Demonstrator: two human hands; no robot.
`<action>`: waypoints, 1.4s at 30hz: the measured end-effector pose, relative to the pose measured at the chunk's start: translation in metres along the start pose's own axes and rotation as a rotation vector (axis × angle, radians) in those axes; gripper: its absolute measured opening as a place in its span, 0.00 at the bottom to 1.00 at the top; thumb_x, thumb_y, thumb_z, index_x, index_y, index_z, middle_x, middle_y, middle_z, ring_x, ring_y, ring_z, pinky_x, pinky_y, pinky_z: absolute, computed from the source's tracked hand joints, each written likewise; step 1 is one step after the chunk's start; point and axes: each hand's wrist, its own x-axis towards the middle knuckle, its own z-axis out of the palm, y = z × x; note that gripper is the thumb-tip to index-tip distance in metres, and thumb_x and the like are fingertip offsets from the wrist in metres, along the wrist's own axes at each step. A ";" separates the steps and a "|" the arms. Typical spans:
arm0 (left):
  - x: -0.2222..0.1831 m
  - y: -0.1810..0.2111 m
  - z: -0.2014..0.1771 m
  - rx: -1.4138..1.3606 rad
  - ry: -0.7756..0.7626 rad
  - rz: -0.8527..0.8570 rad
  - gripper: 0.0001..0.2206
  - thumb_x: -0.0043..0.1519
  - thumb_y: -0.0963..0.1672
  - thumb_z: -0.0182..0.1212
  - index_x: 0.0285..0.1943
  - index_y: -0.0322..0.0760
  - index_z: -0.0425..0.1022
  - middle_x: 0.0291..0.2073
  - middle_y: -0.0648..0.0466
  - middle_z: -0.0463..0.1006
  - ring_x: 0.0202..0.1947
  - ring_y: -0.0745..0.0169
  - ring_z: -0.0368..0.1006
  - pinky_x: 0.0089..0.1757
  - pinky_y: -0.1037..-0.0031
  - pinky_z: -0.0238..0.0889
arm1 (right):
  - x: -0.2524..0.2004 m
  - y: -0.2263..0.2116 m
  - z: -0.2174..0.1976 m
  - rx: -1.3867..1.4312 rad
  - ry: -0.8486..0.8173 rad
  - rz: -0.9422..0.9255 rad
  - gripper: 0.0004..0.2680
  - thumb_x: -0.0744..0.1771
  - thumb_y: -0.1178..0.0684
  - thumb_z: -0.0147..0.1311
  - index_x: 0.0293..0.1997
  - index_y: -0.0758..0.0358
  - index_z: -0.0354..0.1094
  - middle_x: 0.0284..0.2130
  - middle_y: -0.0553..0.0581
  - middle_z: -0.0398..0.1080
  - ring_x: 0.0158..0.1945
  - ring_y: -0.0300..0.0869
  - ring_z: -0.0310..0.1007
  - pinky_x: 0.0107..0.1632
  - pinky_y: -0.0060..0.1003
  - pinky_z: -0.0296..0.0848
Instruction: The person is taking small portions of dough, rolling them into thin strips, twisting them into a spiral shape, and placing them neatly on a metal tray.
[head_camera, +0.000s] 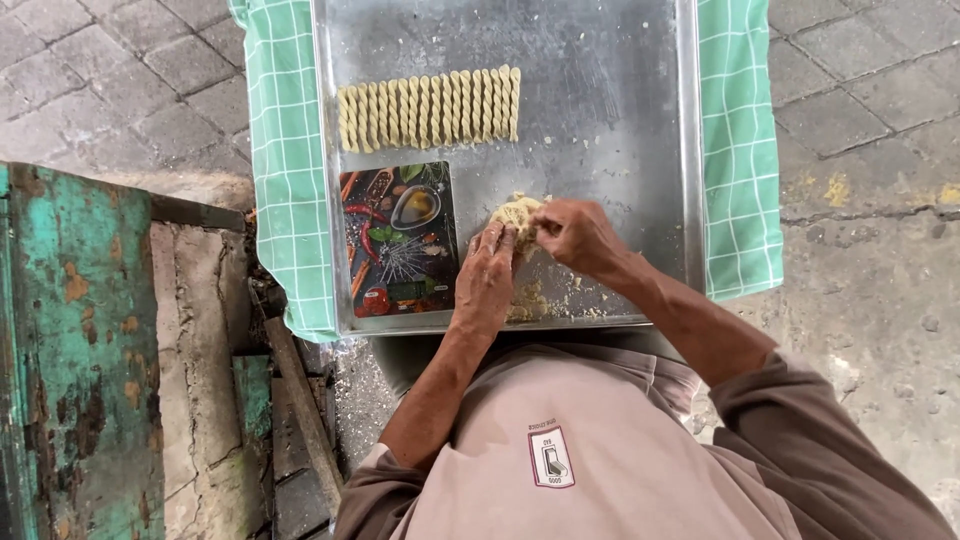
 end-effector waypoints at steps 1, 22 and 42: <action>0.000 -0.003 0.004 0.017 0.002 0.009 0.20 0.66 0.42 0.57 0.68 0.33 0.71 0.62 0.42 0.68 0.62 0.44 0.69 0.51 0.63 0.76 | -0.006 -0.006 -0.003 0.087 0.022 0.069 0.05 0.67 0.62 0.58 0.44 0.67 0.78 0.36 0.64 0.76 0.37 0.48 0.78 0.36 0.36 0.78; 0.004 0.045 -0.003 -0.276 0.494 0.359 0.05 0.64 0.45 0.67 0.46 0.44 0.84 0.37 0.56 0.82 0.40 0.57 0.80 0.42 0.71 0.75 | -0.052 -0.083 -0.033 1.106 0.324 0.449 0.08 0.68 0.63 0.59 0.52 0.72 0.74 0.38 0.61 0.77 0.38 0.38 0.78 0.46 0.38 0.85; -0.016 0.036 0.032 -0.435 0.388 0.269 0.05 0.67 0.45 0.62 0.47 0.45 0.81 0.45 0.55 0.80 0.51 0.53 0.78 0.50 0.66 0.73 | -0.082 -0.041 0.009 1.765 0.207 0.345 0.23 0.74 0.51 0.39 0.80 0.36 0.34 0.66 0.74 0.64 0.57 0.55 0.77 0.64 0.48 0.75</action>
